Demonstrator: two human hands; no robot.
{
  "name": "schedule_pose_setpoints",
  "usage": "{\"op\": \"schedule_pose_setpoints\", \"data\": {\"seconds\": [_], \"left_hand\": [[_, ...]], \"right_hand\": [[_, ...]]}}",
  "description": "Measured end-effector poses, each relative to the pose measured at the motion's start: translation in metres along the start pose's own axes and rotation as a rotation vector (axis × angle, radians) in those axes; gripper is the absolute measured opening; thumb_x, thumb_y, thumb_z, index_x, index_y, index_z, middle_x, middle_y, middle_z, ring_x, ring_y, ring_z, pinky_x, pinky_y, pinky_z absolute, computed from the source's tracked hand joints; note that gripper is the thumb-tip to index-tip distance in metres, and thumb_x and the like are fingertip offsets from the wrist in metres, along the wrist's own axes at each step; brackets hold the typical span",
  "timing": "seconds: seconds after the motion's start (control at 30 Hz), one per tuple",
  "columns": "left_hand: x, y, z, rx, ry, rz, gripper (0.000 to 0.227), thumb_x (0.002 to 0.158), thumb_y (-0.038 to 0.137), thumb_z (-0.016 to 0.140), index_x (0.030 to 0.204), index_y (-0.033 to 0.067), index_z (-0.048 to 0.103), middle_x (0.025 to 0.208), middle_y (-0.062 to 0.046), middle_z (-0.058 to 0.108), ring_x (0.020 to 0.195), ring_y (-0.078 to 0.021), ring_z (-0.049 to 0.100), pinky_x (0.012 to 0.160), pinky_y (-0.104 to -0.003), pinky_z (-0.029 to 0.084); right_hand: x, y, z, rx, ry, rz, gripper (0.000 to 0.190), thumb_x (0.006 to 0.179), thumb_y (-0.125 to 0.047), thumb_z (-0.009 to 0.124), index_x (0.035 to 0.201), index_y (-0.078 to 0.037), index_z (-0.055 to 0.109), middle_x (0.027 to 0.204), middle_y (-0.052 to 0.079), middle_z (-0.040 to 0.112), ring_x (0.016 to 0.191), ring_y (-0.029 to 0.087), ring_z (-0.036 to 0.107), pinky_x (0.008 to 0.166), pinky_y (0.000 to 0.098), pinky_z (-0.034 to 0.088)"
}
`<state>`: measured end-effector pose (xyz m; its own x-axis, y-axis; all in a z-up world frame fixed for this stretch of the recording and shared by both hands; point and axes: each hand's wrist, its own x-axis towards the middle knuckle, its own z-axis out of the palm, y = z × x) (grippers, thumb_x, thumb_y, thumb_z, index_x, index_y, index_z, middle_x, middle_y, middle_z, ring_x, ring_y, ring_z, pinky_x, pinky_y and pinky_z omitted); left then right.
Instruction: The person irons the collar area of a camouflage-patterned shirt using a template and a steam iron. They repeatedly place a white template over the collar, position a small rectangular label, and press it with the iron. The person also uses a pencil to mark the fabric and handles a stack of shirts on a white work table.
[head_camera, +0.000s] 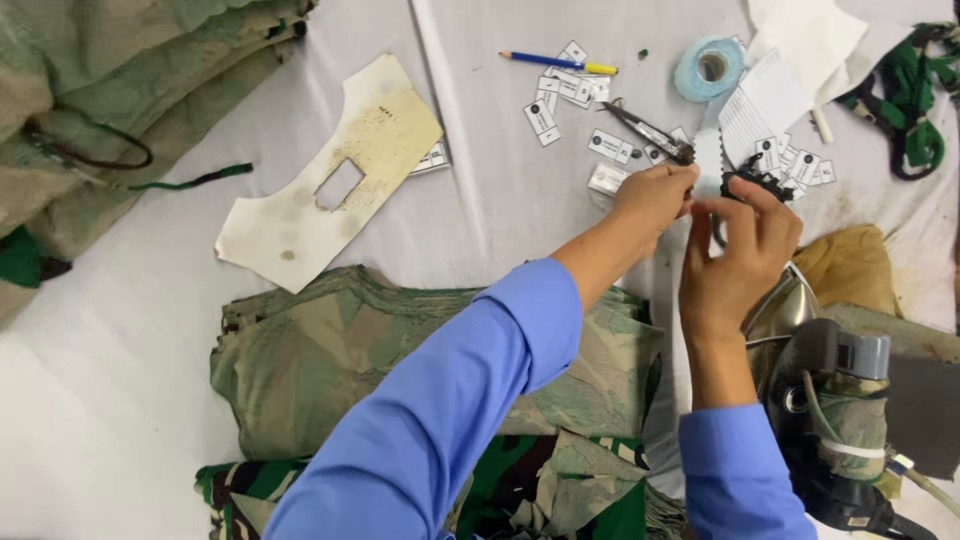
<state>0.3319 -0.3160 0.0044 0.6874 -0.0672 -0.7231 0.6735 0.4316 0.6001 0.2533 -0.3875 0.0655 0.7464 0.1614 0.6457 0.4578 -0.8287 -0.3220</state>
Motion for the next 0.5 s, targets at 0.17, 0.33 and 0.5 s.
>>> {"op": "schedule_pose_setpoints", "data": {"seconds": [0.17, 0.33, 0.5], "left_hand": [[-0.092, 0.048, -0.079, 0.606, -0.042, 0.294, 0.092, 0.069, 0.064, 0.038, 0.142, 0.0089, 0.042, 0.150, -0.012, 0.046, 0.133, -0.0278, 0.048, 0.105, -0.040, 0.040], [-0.170, 0.033, -0.222, 0.586, 0.096, 0.738, 0.026, 0.094, 0.025, 0.059, 0.118, 0.0153, 0.059, 0.124, -0.006, 0.064, 0.107, -0.0182, 0.068, 0.088, -0.029, 0.059], [-0.258, -0.035, -0.330, 1.254, 0.408, 0.923, 0.018, 0.099, 0.021, 0.059, 0.112, 0.0122, 0.067, 0.105, -0.005, 0.064, 0.101, -0.0248, 0.067, 0.082, -0.037, 0.057]], "right_hand": [[-0.053, -0.048, -0.036, 0.382, -0.332, 0.542, 0.005, 0.100, -0.004, 0.065, 0.101, -0.008, 0.063, 0.107, 0.009, 0.063, 0.102, 0.019, 0.056, 0.080, 0.0297, 0.043], [-0.109, -0.083, -0.058, 0.477, -0.752, 0.770, 0.013, 0.092, -0.017, 0.066, 0.104, -0.013, 0.071, 0.101, 0.002, 0.067, 0.094, 0.014, 0.059, 0.084, 0.0279, 0.046], [-0.113, -0.122, -0.043, 0.525, -0.919, 0.750, 0.014, 0.089, -0.023, 0.073, 0.097, -0.012, 0.077, 0.086, 0.010, 0.073, 0.086, 0.025, 0.070, 0.076, 0.0362, 0.054]]}}
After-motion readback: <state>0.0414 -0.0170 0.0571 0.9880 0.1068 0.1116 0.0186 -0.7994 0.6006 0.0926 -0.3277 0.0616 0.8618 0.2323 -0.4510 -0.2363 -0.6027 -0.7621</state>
